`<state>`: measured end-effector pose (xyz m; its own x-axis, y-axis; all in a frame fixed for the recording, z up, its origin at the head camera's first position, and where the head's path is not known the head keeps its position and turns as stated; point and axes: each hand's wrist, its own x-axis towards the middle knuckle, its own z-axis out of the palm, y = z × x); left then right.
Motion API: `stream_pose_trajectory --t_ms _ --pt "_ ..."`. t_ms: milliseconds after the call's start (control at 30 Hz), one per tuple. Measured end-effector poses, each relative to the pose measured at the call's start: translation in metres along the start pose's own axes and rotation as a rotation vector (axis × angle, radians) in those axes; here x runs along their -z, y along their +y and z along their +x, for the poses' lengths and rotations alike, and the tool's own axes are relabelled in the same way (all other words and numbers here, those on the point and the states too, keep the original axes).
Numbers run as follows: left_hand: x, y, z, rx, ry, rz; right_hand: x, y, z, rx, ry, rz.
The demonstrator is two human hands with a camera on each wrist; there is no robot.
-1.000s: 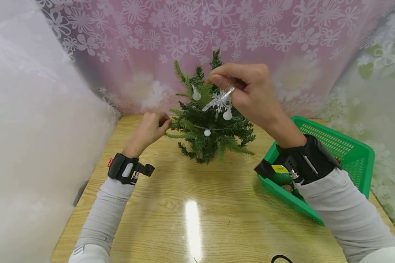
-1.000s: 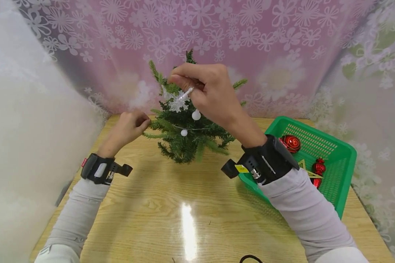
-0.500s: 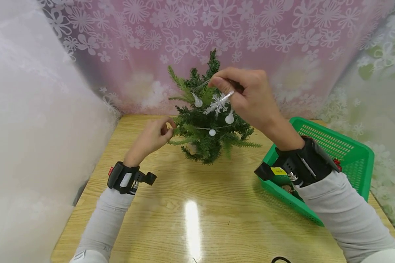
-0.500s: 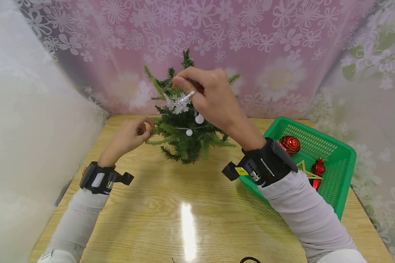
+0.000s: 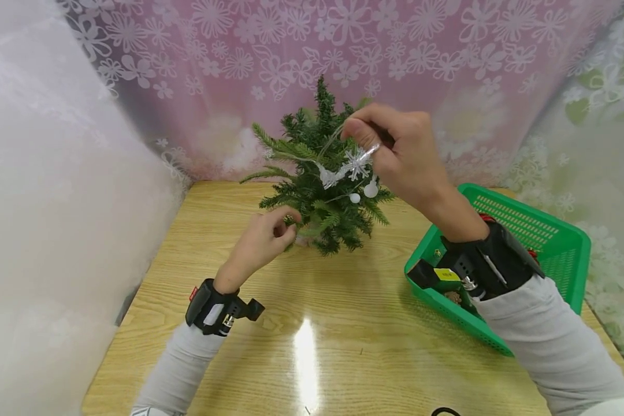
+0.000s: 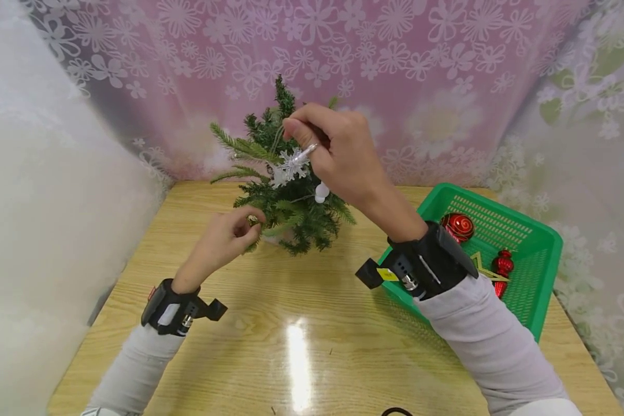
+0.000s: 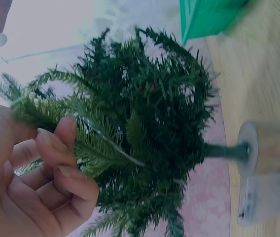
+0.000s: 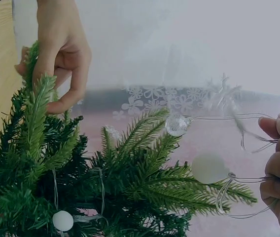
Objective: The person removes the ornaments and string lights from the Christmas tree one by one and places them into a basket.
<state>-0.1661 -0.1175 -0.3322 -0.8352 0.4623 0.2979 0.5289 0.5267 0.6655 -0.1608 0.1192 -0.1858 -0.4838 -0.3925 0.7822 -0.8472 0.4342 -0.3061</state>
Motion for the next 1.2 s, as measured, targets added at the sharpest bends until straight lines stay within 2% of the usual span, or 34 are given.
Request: stream_pose_trajectory --t_ms 300,733,867,1000,1200 --pt "-0.013 0.009 0.003 -0.033 -0.007 -0.009 0.006 -0.004 -0.005 0.0 -0.006 -0.023" --pt "-0.034 0.019 0.009 -0.103 -0.035 -0.063 0.005 -0.002 -0.013 -0.067 0.007 0.002" --pt "-0.045 0.025 0.013 -0.099 -0.072 -0.1 0.003 0.0 -0.015 -0.105 0.021 0.01" --pt "-0.059 0.028 0.017 -0.062 -0.117 -0.197 0.0 0.002 -0.018 -0.141 0.007 0.003" --pt "-0.073 0.033 0.024 -0.043 -0.074 -0.264 -0.004 0.002 -0.025 -0.212 -0.031 0.044"
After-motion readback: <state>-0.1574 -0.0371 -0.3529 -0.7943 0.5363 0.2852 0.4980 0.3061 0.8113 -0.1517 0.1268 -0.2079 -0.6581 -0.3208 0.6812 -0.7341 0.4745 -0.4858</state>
